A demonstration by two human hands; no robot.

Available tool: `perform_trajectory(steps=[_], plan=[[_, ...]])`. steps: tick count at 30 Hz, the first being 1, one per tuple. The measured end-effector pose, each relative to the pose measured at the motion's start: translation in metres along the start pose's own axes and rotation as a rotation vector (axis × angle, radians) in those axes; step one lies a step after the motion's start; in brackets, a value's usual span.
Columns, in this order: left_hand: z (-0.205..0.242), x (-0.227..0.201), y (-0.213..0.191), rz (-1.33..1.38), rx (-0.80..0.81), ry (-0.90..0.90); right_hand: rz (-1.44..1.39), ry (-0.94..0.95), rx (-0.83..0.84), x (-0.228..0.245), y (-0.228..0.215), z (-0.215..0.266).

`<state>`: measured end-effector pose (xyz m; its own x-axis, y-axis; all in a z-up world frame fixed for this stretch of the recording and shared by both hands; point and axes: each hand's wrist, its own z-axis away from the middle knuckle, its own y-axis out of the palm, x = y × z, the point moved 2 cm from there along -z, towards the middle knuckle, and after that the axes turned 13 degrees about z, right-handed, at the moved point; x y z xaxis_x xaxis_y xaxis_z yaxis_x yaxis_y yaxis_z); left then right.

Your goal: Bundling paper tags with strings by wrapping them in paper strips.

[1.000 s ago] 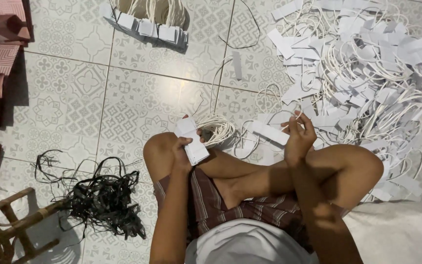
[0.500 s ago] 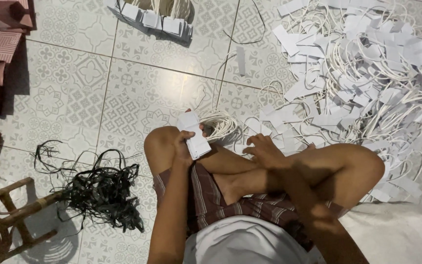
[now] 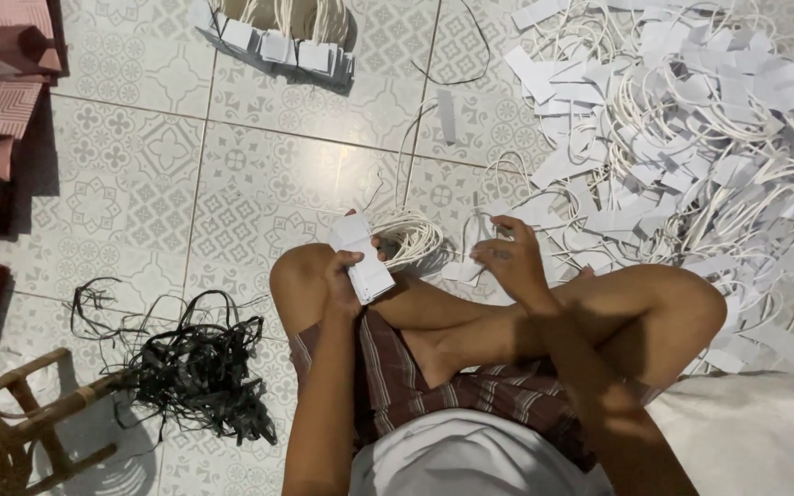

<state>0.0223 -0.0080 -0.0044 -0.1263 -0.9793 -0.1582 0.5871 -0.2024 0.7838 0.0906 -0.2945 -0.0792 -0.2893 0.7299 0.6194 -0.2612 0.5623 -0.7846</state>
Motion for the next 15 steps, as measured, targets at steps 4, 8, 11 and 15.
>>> perform_trajectory(steps=[4, 8, 11, 15], plan=[[0.003, 0.0, -0.002, -0.034, 0.013, 0.001, 0.069, 0.04, 0.176, 0.038, -0.015, -0.005], [0.002, 0.001, 0.001, -0.051, 0.027, 0.018, -0.032, 0.219, 0.293, 0.017, -0.001, -0.006], [0.001, 0.001, 0.0, -0.07, 0.029, 0.025, 0.089, 0.189, 0.3, -0.009, 0.02, -0.006], [0.001, 0.003, 0.002, -0.097, 0.009, 0.04, 0.071, 0.113, 0.13, -0.015, 0.024, -0.008]])
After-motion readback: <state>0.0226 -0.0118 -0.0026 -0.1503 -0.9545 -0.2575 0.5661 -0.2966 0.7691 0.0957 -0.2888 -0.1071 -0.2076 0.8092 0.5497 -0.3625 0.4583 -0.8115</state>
